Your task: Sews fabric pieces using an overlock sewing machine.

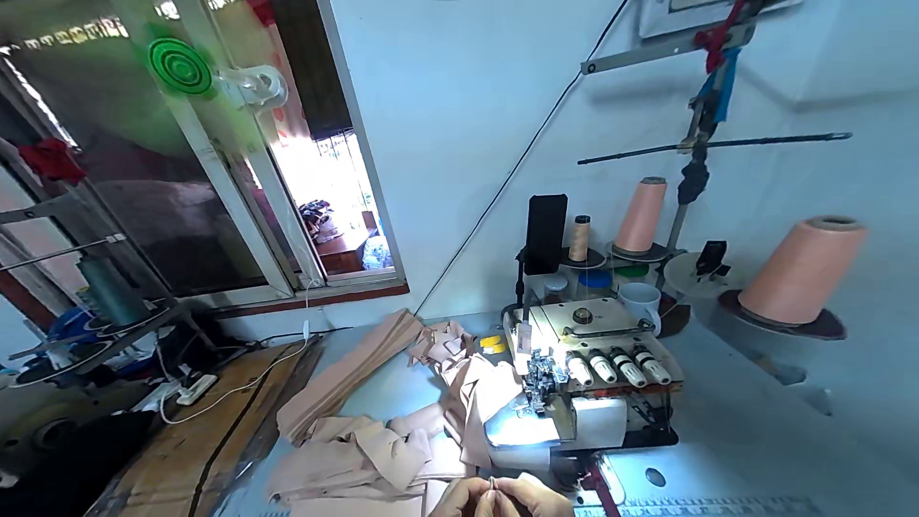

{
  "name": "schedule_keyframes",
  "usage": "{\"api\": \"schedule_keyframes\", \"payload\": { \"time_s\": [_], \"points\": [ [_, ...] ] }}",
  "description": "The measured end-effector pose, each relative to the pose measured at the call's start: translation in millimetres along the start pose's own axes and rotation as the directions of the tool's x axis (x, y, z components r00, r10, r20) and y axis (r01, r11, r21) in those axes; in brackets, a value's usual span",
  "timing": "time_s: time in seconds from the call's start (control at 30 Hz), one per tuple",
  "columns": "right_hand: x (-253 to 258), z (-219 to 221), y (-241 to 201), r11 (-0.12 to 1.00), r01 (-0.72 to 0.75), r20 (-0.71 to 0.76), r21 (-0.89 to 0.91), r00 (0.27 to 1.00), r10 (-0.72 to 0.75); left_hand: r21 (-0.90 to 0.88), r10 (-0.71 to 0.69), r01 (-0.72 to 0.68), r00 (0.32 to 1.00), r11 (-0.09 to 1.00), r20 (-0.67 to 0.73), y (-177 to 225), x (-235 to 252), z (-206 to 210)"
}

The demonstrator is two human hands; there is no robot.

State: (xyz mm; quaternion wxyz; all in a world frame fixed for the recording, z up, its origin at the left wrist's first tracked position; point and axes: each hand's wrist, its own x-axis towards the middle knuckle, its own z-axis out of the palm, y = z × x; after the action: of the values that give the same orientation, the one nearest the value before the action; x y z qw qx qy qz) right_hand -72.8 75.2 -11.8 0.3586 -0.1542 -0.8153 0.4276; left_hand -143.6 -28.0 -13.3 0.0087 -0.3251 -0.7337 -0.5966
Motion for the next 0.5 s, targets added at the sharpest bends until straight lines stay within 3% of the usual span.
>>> {"api": "schedule_keyframes", "payload": {
  "time_s": [0.13,0.23,0.37,0.5],
  "points": [
    [1.7,-2.8,0.2,0.998,0.046,0.035,0.039,0.998,-0.048,-0.035,0.082,-0.082,0.997,0.996,-0.004,-6.5,2.3,-1.7],
    [4.8,-2.8,3.3,0.983,0.086,0.071,0.161,0.993,-0.098,-0.236,0.208,-0.185,0.976,0.954,0.073,-27.3,16.1,-6.2],
    [8.0,-0.9,5.3,0.909,0.012,0.076,0.416,0.996,-0.048,-0.423,0.258,-0.162,0.949,0.892,0.181,-32.8,34.0,-10.3],
    [15.5,-7.5,5.9,0.876,-0.088,0.110,0.473,0.993,0.041,-0.377,0.239,-0.143,0.946,0.915,0.221,-22.7,55.3,-16.1]
  ]
}}
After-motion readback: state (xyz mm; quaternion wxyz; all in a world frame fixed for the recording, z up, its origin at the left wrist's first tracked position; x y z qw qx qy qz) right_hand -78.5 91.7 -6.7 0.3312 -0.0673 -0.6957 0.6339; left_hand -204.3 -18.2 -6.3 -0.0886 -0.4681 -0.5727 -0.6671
